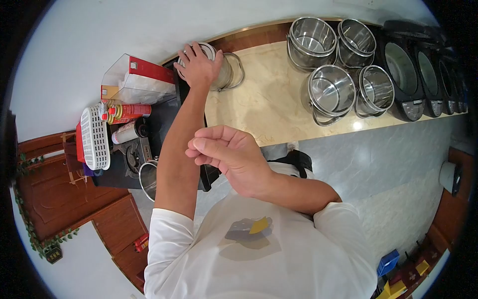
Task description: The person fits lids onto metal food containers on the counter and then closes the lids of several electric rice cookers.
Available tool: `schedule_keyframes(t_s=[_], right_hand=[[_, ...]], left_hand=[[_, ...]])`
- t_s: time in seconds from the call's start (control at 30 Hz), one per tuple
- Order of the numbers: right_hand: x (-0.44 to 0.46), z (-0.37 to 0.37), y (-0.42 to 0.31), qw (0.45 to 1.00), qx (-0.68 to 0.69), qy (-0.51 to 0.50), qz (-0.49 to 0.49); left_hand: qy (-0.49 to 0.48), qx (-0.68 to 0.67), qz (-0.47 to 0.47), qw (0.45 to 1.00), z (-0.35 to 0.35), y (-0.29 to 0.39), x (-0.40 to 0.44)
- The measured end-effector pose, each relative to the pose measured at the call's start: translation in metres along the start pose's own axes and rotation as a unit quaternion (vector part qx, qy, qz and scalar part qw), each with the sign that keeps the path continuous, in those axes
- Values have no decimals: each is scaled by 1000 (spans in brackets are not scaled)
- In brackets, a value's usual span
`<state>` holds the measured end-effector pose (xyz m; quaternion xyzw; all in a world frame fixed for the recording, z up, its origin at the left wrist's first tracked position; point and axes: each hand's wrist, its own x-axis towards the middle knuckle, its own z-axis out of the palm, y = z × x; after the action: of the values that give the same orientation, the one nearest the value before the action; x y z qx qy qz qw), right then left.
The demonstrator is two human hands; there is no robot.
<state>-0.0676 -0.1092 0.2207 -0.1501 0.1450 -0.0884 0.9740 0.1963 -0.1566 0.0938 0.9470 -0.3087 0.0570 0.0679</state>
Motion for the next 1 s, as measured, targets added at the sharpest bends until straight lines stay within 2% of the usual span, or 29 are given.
schedule_keyframes(t_s=[0.3,1.0], right_hand=[[-1,4,0,999,-16,32,-17],[-5,4,8,999,-14,-5,-40]], left_hand=[[-21,-1,-7,1000,-5,2,-1],[-13,-3,-5,1000,-4,1,-1]])
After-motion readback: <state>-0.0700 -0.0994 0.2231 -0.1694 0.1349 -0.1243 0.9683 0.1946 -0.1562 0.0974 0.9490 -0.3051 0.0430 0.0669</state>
